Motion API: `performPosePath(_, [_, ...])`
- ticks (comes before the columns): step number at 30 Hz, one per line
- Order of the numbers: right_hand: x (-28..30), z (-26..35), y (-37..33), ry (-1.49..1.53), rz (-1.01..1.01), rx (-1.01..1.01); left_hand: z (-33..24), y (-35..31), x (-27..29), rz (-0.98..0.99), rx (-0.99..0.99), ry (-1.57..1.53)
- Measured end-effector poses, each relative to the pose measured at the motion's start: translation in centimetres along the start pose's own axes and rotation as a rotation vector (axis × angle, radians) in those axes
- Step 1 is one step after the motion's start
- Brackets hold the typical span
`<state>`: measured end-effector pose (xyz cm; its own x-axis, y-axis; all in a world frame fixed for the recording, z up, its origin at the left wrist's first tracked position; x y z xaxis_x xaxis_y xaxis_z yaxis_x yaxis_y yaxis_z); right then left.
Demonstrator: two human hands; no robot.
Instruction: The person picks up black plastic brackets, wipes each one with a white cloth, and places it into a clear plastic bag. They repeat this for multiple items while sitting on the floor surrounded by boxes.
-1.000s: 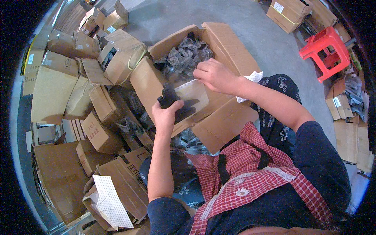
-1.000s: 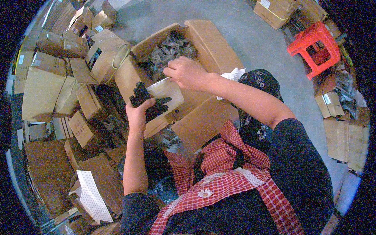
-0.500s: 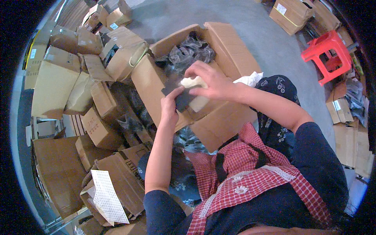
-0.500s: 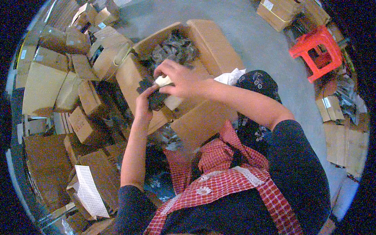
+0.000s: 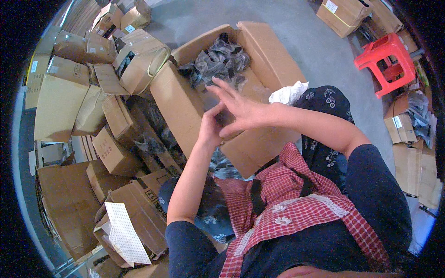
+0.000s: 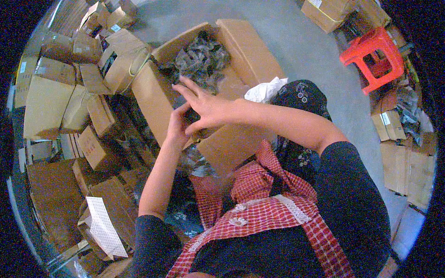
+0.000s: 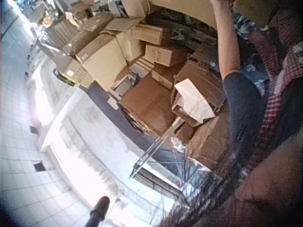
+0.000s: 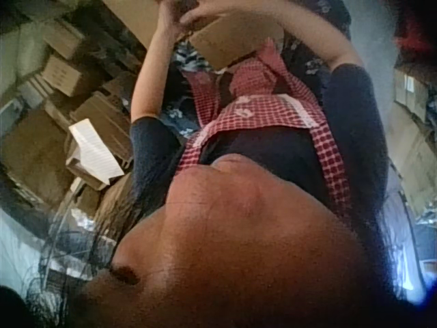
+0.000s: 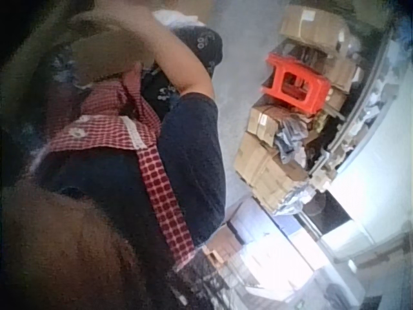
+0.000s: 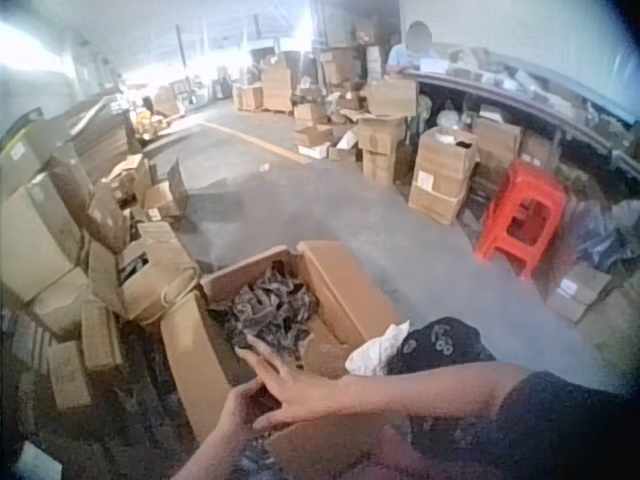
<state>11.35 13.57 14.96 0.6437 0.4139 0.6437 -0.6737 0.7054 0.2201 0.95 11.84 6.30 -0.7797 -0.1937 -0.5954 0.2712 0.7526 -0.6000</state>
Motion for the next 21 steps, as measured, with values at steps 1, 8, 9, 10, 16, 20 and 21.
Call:
performPosePath(1, [-0.1, -0.6, 0.1, -0.015, -0.053, 0.003, -0.4, -0.7, -0.9, 0.018, 0.004, -0.056])
performPosePath(8, [2.1, -3.7, 1.8, 0.108, -0.356, -0.031, -3.8, -2.3, -1.2, 0.226, -0.086, -0.193])
performPosePath(9, [2.4, -3.6, 1.9, 0.186, -0.355, -0.060, -4.5, -3.1, -1.6, 0.206, -0.148, -0.150])
performPosePath(10, [2.8, -3.5, 1.9, 0.264, -0.353, -0.089, -4.5, -2.2, -0.7, 0.219, -0.167, -0.136])
performPosePath(16, [2.8, -2.5, 1.9, 0.283, -0.438, -0.062, -3.2, -1.5, -3.2, 0.074, -0.229, -0.054])
performPosePath(20, [3.0, -1.9, 2.0, 0.205, -0.449, -0.089, -2.7, -0.6, -2.5, 0.040, -0.207, 0.006])
performPosePath(21, [3.1, -1.8, 2.0, 0.193, -0.449, -0.105, -2.6, -0.5, -2.5, 0.044, -0.215, -0.019])
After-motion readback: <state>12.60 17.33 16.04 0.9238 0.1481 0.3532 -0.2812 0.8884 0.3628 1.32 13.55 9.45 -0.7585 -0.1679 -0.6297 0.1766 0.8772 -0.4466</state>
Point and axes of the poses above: each hand's wrist, its own y-axis towards the middle knuckle, its own x-axis out of the back of the hand, z = x × y, the point moved 6 cm from there along y, towards the middle knuckle, and after that the axes turned 2 degrees about -z, right-handed, at the moved point
